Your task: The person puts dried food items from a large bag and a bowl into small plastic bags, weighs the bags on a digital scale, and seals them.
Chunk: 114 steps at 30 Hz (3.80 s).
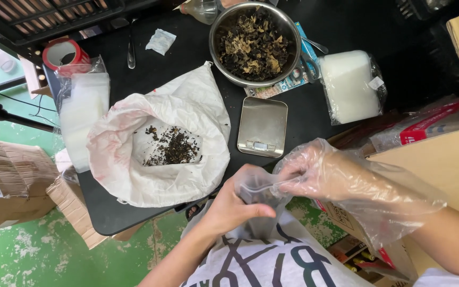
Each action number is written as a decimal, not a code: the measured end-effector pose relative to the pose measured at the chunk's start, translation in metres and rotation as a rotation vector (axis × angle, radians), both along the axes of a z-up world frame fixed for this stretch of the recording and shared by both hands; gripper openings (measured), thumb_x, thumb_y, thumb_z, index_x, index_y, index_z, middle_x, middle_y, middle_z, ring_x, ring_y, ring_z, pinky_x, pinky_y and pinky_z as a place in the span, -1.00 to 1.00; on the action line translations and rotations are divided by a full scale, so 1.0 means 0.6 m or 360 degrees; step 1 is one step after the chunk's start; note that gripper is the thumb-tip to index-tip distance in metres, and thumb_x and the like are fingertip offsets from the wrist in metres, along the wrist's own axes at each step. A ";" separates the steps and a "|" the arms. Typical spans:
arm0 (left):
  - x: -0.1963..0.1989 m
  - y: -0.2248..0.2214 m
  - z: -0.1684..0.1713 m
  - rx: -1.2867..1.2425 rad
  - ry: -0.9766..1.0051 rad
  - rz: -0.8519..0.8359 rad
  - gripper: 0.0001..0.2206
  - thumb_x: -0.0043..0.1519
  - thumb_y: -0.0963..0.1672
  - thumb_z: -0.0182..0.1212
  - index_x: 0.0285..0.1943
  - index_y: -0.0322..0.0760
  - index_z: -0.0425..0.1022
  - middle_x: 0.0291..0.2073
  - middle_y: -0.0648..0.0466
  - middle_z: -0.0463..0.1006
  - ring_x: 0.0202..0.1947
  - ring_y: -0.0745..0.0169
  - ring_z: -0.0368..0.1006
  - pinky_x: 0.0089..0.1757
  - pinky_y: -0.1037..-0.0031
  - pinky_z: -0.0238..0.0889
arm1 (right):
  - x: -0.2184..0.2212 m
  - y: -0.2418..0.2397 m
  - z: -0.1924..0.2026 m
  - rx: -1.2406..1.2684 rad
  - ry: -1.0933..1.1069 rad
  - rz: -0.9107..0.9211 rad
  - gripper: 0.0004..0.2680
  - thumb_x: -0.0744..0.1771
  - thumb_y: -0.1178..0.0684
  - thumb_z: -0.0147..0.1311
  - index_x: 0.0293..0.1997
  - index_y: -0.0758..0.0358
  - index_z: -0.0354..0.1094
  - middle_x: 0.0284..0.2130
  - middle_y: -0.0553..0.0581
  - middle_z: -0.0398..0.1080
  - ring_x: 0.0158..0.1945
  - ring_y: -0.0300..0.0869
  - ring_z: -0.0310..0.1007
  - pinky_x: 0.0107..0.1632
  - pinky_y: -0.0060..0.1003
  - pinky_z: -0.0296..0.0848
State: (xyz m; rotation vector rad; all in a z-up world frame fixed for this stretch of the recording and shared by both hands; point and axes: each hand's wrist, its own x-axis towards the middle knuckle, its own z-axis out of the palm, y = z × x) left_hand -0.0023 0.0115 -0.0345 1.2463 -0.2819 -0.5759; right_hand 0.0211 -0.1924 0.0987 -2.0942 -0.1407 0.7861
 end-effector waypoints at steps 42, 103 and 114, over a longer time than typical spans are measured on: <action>0.018 0.007 0.052 -0.0190 0.0161 -0.0153 -0.67 -0.03 -0.22 0.55 -0.08 -0.33 0.60 -0.34 0.16 0.60 -0.25 0.48 0.40 -0.14 0.49 0.44 | 0.019 0.045 -0.050 0.0077 -0.0802 0.0551 -0.89 0.29 0.07 0.12 -0.47 0.15 0.44 -0.56 0.00 0.37 -0.47 -0.17 0.44 -0.40 -0.26 0.45; 0.010 0.120 0.052 0.0840 -0.0397 0.0299 -0.96 0.21 -0.19 0.29 -0.24 -0.31 0.57 -0.54 0.01 0.55 -0.51 0.27 0.37 -0.38 0.47 0.34 | 0.038 0.071 -0.137 -0.0050 -0.1466 0.0942 -0.88 0.36 0.06 0.00 -0.30 0.24 0.39 -0.48 0.07 0.36 -0.41 -0.10 0.48 -0.33 -0.28 0.52; -0.010 0.123 0.016 0.1006 -0.0818 0.0333 -0.90 0.27 -0.25 0.14 -0.29 -0.41 0.54 -0.51 -0.06 0.48 -0.51 -0.08 0.50 -0.38 0.38 0.41 | 0.044 0.109 -0.146 -0.0097 -0.1558 0.1075 -0.86 0.35 0.03 0.05 -0.37 0.21 0.37 -0.51 0.07 0.35 -0.42 -0.10 0.48 -0.32 -0.30 0.54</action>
